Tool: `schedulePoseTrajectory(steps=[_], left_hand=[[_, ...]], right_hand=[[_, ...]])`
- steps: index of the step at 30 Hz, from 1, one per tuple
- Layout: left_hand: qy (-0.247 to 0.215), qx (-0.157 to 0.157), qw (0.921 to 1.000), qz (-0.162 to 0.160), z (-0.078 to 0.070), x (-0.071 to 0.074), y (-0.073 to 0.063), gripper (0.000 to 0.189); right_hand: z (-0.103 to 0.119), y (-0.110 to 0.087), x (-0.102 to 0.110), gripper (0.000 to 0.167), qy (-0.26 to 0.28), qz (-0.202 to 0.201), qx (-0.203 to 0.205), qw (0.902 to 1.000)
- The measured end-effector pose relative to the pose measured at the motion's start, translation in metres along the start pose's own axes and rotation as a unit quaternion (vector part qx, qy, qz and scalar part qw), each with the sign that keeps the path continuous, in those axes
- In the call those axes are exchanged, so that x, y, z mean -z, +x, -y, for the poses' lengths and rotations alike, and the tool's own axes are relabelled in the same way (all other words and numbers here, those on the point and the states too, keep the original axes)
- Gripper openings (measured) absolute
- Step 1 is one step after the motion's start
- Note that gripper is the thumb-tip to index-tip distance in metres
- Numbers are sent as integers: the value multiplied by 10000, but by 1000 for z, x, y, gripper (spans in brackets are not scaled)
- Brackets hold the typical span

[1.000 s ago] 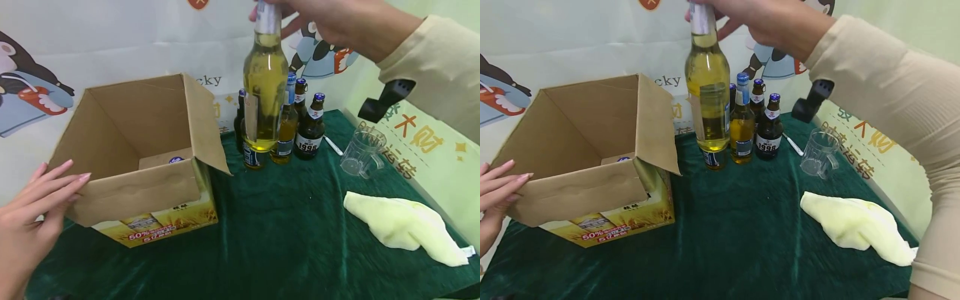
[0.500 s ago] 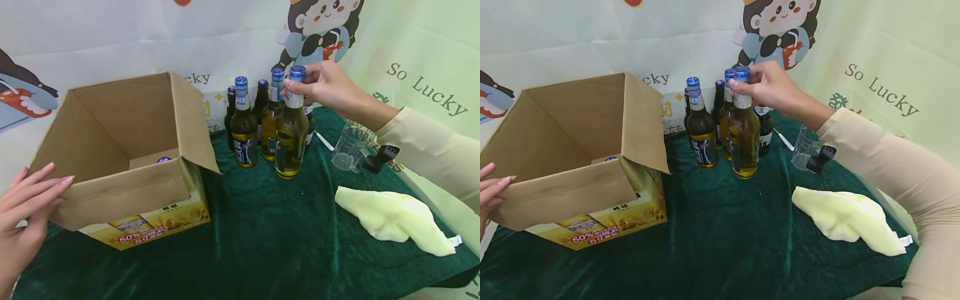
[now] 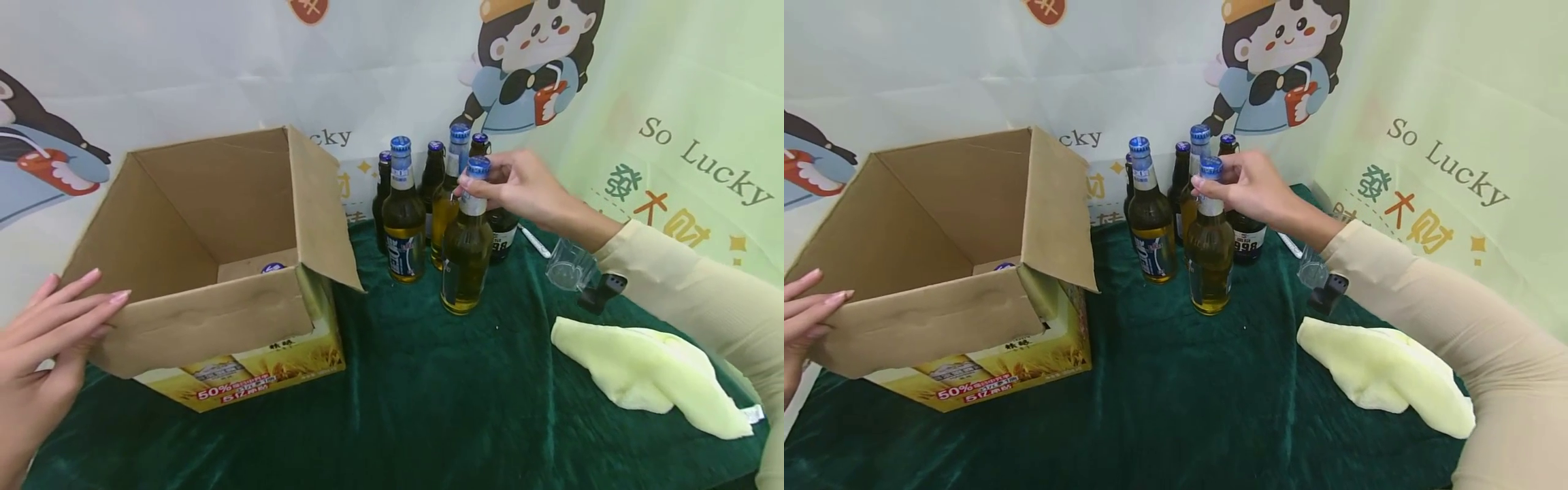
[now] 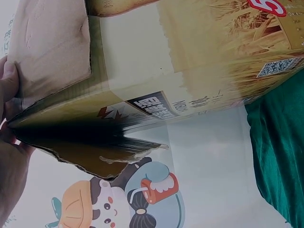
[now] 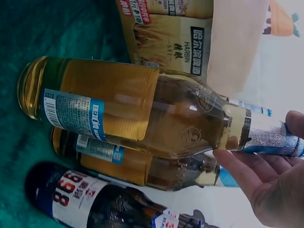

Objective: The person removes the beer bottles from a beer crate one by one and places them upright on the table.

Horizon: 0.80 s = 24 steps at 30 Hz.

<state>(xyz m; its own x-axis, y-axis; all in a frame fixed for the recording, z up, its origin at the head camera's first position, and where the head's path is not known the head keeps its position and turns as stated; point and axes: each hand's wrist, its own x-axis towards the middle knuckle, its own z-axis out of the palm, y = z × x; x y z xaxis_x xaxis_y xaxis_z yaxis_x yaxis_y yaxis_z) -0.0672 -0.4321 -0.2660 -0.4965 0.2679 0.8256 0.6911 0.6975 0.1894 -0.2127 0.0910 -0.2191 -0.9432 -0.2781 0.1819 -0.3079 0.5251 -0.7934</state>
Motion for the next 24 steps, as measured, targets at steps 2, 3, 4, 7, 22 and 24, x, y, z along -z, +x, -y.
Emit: schedulePoseTrajectory(steps=[2,3,4,7,22,24], left_hand=[[17,-7,10000,-16,-1,-1,1,49],[18,-8,10000,-37,-1,-2,1,49],[9,-8,10000,-56,-1,-2,1,49],[75,8,10000,-37,-2,-2,-1,51],[393,71,9944,980,-7,22,-1,59],[436,46,9920,1186,-6,27,-1,57]], right_hand=[[-1,1,-2,35,23,27,3,10000],[-2,1,-4,35,38,33,14,10000],[-2,2,-5,34,45,27,34,10000],[-4,3,-9,31,-28,5,95,10000],[-8,-16,-26,35,-289,-580,490,9967],[-8,-19,-27,35,-371,-588,511,9963]])
